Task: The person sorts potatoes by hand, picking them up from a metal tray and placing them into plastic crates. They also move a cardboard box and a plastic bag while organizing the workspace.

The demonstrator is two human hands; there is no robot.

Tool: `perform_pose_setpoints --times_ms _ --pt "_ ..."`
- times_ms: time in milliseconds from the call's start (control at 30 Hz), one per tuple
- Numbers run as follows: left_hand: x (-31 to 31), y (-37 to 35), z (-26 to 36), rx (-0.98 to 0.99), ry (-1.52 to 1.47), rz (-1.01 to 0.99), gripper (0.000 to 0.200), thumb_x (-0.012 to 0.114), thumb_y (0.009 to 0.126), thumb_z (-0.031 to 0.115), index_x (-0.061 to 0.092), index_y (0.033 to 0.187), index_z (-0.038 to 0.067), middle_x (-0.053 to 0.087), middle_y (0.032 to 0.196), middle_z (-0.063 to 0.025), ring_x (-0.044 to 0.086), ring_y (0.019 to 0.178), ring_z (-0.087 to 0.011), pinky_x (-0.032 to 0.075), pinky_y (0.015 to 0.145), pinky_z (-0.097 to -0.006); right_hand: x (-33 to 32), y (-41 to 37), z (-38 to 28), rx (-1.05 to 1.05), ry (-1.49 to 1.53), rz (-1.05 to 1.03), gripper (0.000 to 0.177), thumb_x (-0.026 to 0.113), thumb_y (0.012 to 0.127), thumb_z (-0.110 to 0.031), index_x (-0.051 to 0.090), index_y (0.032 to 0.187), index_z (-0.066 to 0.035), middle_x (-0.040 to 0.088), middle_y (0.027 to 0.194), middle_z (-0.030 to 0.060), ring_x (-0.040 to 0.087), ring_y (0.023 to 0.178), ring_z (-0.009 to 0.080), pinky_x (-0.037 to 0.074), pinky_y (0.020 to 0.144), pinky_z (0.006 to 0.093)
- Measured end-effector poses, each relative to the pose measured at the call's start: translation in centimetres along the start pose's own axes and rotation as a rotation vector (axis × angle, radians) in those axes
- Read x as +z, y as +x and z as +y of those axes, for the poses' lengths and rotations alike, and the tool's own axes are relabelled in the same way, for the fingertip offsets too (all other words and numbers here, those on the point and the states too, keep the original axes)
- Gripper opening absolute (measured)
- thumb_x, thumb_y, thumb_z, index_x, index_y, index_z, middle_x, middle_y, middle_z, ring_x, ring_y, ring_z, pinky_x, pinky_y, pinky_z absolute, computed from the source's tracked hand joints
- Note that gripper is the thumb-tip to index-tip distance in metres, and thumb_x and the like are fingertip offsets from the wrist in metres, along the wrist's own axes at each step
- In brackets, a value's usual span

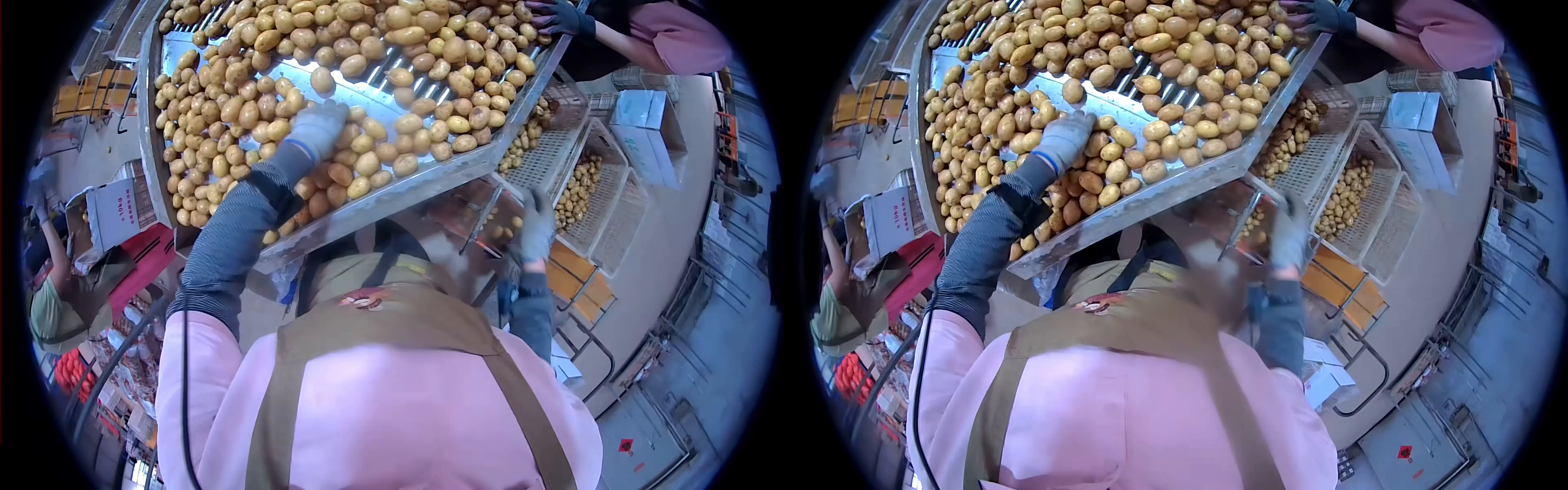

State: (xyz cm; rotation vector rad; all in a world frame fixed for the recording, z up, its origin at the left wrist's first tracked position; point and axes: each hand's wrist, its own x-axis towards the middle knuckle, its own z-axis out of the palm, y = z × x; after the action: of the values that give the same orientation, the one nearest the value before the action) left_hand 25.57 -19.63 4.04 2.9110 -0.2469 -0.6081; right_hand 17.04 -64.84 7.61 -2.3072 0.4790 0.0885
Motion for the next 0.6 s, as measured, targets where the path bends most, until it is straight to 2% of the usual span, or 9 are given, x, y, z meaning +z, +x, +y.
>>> perform_pose_setpoints --times_ms 100,133,167,233,333,433,500,533,600 --pt "-0.2 0.6 -0.9 -0.07 -0.169 0.004 0.035 0.07 0.084 0.022 0.06 0.115 0.008 0.065 0.113 -0.0206 0.067 0.104 -0.0376 0.054 0.088 -0.0464 8.9 2.3 -11.2 -0.554 0.099 -0.196 0.036 0.06 0.085 0.0 0.068 0.12 -0.005 0.068 0.112 0.0162 0.065 0.105 0.035 0.051 0.096 0.0402" --pt "-0.7 0.2 -0.9 -0.122 -0.25 0.036 0.041 0.071 0.083 0.021 0.059 0.12 0.008 0.064 0.115 -0.0203 0.066 0.105 -0.0378 0.054 0.09 -0.046 12.0 3.4 -14.1 -0.808 -0.064 -0.173 0.029 0.06 0.086 -0.004 0.069 0.113 -0.006 0.068 0.107 0.0149 0.065 0.101 0.0361 0.052 0.09 0.0439" --pt "-1.0 -0.5 -0.7 -0.172 -0.331 0.062 0.047 0.072 0.082 0.02 0.057 0.125 0.008 0.063 0.117 -0.0199 0.065 0.106 -0.038 0.053 0.091 -0.0456 15.4 5.3 -15.7 -0.893 -0.205 -0.267 0.022 0.06 0.089 -0.01 0.069 0.109 -0.007 0.069 0.104 0.0141 0.066 0.098 0.0366 0.053 0.085 0.046" --pt "-1.0 -1.2 -0.1 -0.005 -0.343 0.195 0.045 0.071 0.085 0.017 0.06 0.128 0.013 0.058 0.131 -0.0139 0.063 0.111 -0.0361 0.052 0.096 -0.0435 21.3 7.8 -17.0 -0.949 -0.664 -0.235 0.018 0.06 0.09 -0.013 0.071 0.104 -0.009 0.069 0.103 0.014 0.067 0.096 0.0356 0.054 0.083 0.0455" --pt "-0.3 -0.5 1.3 0.136 -0.103 0.138 0.044 0.062 0.09 0.005 0.06 0.132 0.018 0.053 0.14 -0.0124 0.065 0.113 -0.0356 0.053 0.096 -0.0421 24.4 10.4 -18.3 -0.906 -0.595 -0.329 0.018 0.06 0.09 -0.013 0.072 0.104 -0.01 0.069 0.102 0.0159 0.068 0.096 0.0345 0.055 0.083 0.0449" --pt "-0.4 2.9 0.0 0.084 -0.05 -0.032 0.043 0.061 0.091 0.004 0.059 0.133 0.014 0.054 0.141 -0.0163 0.065 0.114 -0.0358 0.053 0.097 -0.0419 21.3 9.8 -19.0 -0.52 0.091 -0.388 0.021 0.064 0.092 -0.02 0.072 0.106 -0.007 0.069 0.096 0.0128 0.067 0.088 0.0279 0.054 0.077 0.0377" --pt "1.6 2.6 -1.9 0.043 -0.482 0.155 0.039 0.063 0.091 0.007 0.06 0.13 0.011 0.058 0.134 -0.0173 0.065 0.114 -0.0347 0.052 0.098 -0.0411 17.9 7.9 -19.2 -0.327 0.459 -0.388 0.022 0.065 0.094 -0.023 0.072 0.102 -0.004 0.067 0.087 0.0045 0.064 0.077 0.0185 0.052 0.069 0.0321" --pt "2.3 2.4 -2.4 0.024 -0.692 0.239 0.037 0.064 0.092 0.009 0.06 0.129 0.01 0.06 0.131 -0.0178 0.065 0.113 -0.0341 0.052 0.098 -0.0407 15.3 6.0 -20.2 -0.022 0.502 -0.441 0.019 0.065 0.095 -0.022 0.07 0.098 -0.004 0.061 0.077 -0.003 0.058 0.067 0.0118 0.05 0.063 0.0286" --pt "0.5 0.6 -1.0 -0.174 -0.756 0.446 0.034 0.068 0.092 0.014 0.06 0.124 0.009 0.065 0.12 -0.0167 0.066 0.11 -0.0324 0.052 0.096 -0.0398 12.9 3.1 -17.1 -0.896 -0.133 -0.338 0.021 0.062 0.089 -0.003 0.061 0.11 -0.004 0.063 0.086 0.0051 0.063 0.076 0.0224 0.05 0.064 0.0355"
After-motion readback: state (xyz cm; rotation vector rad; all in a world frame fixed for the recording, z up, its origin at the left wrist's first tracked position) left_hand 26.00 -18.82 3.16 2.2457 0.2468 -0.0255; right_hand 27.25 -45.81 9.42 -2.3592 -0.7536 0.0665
